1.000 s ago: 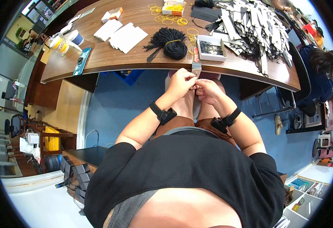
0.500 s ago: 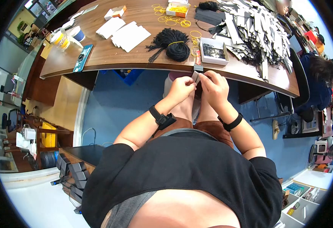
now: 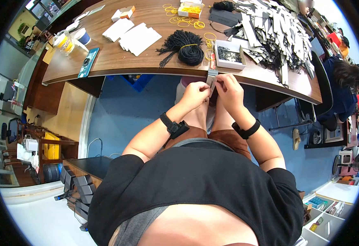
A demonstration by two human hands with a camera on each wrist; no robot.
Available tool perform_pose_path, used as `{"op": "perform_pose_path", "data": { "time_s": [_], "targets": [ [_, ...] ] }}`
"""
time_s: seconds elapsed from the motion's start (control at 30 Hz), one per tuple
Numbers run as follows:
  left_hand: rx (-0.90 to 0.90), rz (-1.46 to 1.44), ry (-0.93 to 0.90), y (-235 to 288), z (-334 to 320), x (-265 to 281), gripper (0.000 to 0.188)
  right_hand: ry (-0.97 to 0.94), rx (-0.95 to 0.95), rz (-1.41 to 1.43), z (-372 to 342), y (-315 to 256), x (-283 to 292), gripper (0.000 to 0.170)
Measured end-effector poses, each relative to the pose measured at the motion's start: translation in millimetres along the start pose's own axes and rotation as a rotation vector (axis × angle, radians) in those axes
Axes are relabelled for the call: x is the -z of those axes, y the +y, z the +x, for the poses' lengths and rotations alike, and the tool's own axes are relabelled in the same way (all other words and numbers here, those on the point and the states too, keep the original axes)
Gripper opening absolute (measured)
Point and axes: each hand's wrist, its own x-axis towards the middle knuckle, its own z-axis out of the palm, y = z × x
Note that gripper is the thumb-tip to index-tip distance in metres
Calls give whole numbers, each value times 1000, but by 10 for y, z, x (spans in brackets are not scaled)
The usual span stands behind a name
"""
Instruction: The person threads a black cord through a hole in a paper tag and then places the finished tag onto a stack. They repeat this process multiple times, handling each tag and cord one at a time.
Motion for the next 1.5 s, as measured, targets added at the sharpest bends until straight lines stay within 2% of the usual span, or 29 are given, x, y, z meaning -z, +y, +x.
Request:
{"op": "perform_pose_path", "data": {
  "time_s": [0.03, 0.23, 0.53, 0.67, 0.77, 0.87, 0.97, 1.07, 1.17, 1.37, 1.47, 1.5],
  "targets": [
    [6, -17, 0, -40, 14, -3, 15, -17, -78, 24, -8, -4, -7, 15],
    [-9, 76, 16, 88, -13, 2, 15, 42, 113, -52, 22, 49, -40, 16],
    [9, 78, -24, -6, -82, 93, 17, -64, -138, 191, -27, 5, -32, 12],
    [91, 57, -64, 145, -116, 145, 18, -91, -111, 229, 13, 26, 20, 11],
    [55, 71, -58, 85, -93, 121, 17, -135, -117, 240, 56, 49, 42, 8],
    [44, -5, -68, 53, -79, 102, 17, -94, 135, -13, 85, 18, 107, 8],
    [96, 43, -80, 132, -113, 116, 17, -110, 147, -78, 36, 20, 104, 7],
    [154, 29, -90, 189, -124, 135, 17, -190, -125, 154, 77, 19, 104, 7],
    [93, 5, -91, 1, -72, 126, 17, -203, -257, 401, 70, 245, -17, 8],
    [59, -33, -95, 27, -91, 99, 16, -162, 25, 16, 106, -3, 126, 7],
    [98, 18, -84, 137, -119, 101, 15, -235, -171, 176, 126, 19, 146, 6],
    [91, 32, -87, 135, -117, 112, 15, -263, -292, 282, 122, 79, 119, 6]
  ]
}}
